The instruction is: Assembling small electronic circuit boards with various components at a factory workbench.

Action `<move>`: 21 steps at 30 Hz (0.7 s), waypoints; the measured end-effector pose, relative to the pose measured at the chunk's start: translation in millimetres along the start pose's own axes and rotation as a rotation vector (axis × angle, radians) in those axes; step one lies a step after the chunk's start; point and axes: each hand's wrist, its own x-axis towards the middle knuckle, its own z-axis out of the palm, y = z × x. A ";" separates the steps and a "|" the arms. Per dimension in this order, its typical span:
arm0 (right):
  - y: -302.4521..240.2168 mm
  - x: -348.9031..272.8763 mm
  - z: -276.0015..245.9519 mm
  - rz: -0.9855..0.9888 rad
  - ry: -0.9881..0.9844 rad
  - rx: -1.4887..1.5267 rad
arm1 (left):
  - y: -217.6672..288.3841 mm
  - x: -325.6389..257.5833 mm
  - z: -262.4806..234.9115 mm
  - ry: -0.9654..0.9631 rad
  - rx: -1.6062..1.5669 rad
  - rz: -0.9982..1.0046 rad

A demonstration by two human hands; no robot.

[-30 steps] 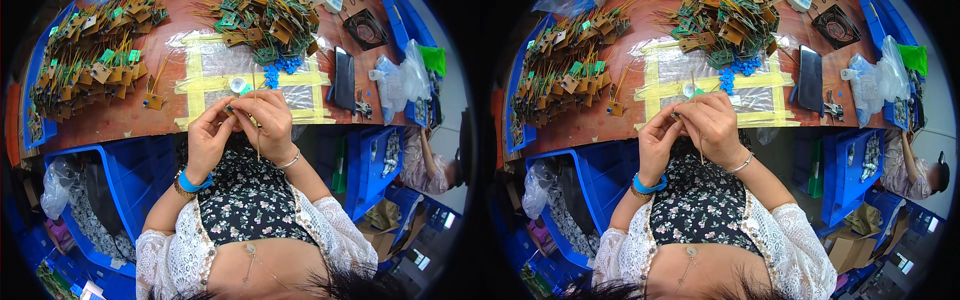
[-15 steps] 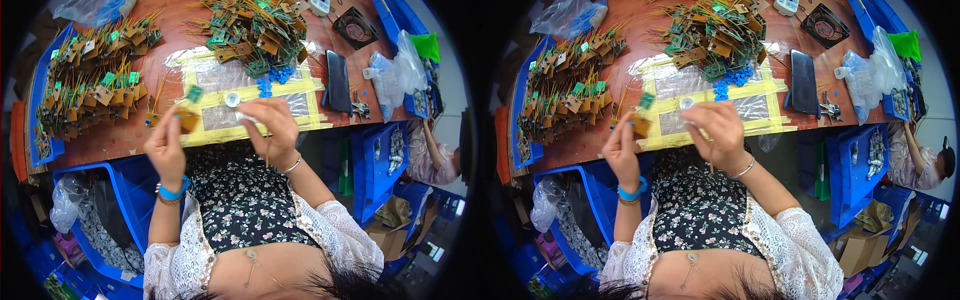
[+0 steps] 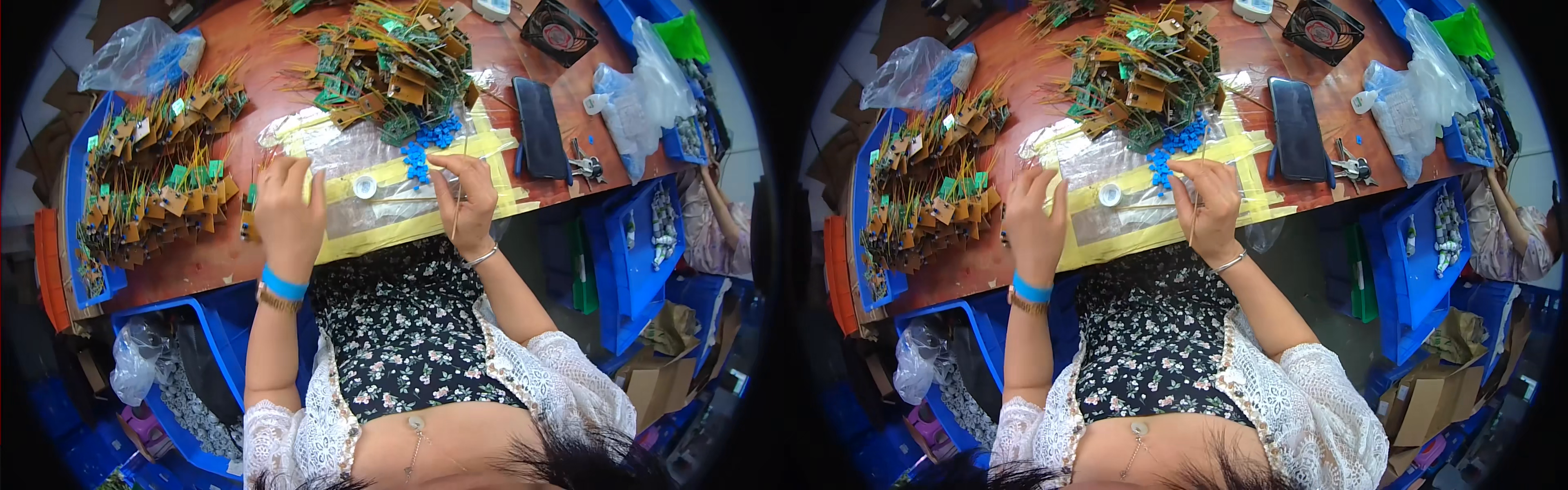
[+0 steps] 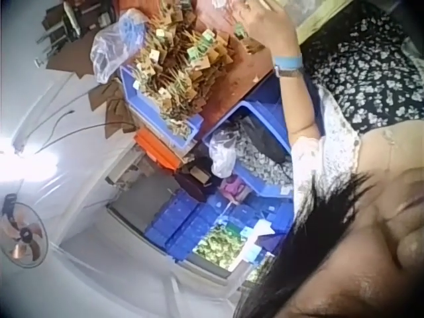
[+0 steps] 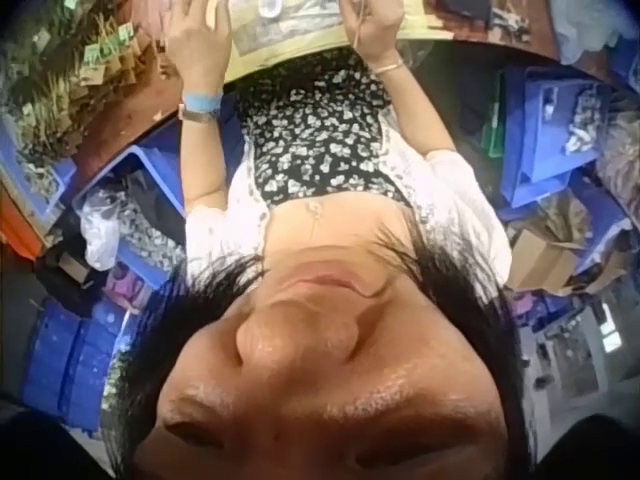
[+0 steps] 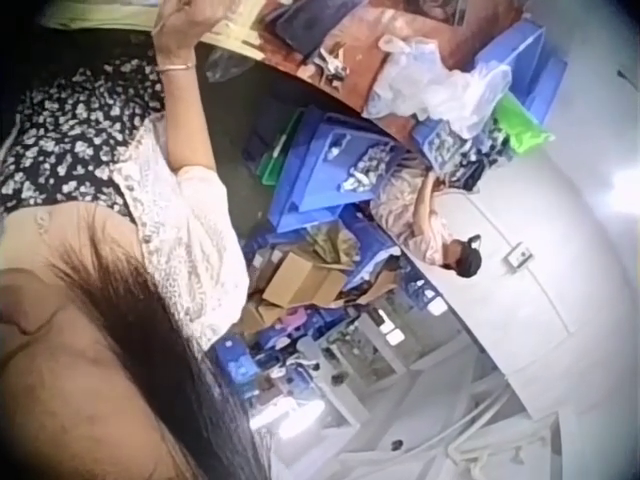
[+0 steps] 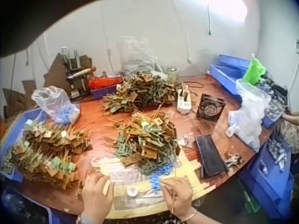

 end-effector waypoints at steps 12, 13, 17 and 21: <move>5.9 -9.7 -0.6 -0.114 0.070 0.055 | -47.2 44.0 70.6 -0.126 -0.260 -0.042; 5.5 -9.8 -1.3 -0.117 0.083 0.058 | -64.1 39.9 65.7 -0.139 -0.306 -0.103; 5.9 -10.6 -2.3 -0.129 0.087 0.067 | -33.2 34.2 23.8 -0.014 -0.601 -0.399; 7.1 -11.8 -3.2 -0.132 0.055 0.091 | -28.2 21.9 -8.1 0.116 -0.616 -0.368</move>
